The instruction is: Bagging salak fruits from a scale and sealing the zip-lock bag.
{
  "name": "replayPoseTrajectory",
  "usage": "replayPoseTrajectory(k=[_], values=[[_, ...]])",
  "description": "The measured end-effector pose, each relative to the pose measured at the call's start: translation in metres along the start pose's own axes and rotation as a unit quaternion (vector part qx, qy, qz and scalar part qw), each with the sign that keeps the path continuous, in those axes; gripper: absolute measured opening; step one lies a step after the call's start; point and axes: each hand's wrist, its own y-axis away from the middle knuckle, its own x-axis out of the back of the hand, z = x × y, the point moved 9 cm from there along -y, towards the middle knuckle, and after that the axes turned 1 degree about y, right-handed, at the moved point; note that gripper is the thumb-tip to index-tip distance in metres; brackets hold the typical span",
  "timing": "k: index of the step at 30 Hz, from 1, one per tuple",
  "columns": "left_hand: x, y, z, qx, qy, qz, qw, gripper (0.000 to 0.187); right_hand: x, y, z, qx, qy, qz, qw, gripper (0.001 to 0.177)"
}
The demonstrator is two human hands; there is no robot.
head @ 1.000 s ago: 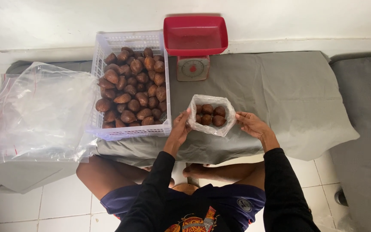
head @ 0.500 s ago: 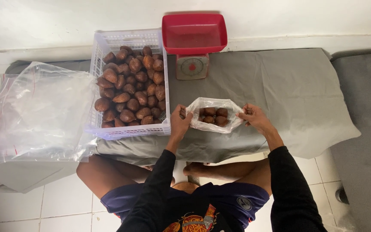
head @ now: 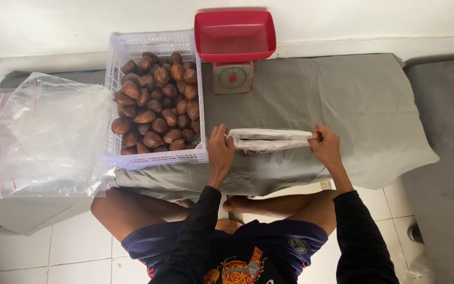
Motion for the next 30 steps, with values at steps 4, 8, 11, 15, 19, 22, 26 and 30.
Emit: replayPoseTrajectory(k=[4, 8, 11, 15, 19, 22, 26, 30], values=[[0.007, -0.001, 0.007, 0.018, 0.014, 0.038, 0.999, 0.018, 0.007, 0.006, -0.024, -0.013, 0.015, 0.007, 1.0, 0.012], [0.006, -0.002, -0.006, 0.09, 0.092, 0.036, 0.991, 0.021, 0.01, 0.005, -0.033, -0.065, 0.058, -0.042, 0.995, 0.021], [-0.01, 0.005, -0.026, 0.14, 0.136, -0.02, 0.981, 0.018, 0.004, 0.019, -0.045, -0.138, 0.011, -0.088, 0.987, 0.023], [-0.037, 0.026, -0.058, 0.267, 0.303, -0.083, 0.911, 0.03, -0.009, 0.041, -0.051, -0.207, -0.101, -0.122, 0.966, 0.031], [-0.033, 0.027, -0.054, 0.264, 0.337, -0.066, 0.901, 0.034, -0.02, 0.04, -0.012, -0.231, -0.182, -0.111, 0.949, 0.026], [-0.042, 0.024, -0.058, 0.285, 0.379, -0.072, 0.877, 0.04, -0.042, 0.046, -0.003, -0.263, -0.312, -0.142, 0.902, 0.025], [-0.063, 0.015, -0.068, 0.317, 0.425, -0.119, 0.839, 0.03, -0.048, 0.044, 0.001, -0.279, -0.418, -0.113, 0.857, 0.019], [-0.073, 0.01, -0.068, 0.328, 0.506, -0.168, 0.779, 0.047, -0.042, 0.037, -0.006, -0.258, -0.456, -0.151, 0.838, 0.032]])
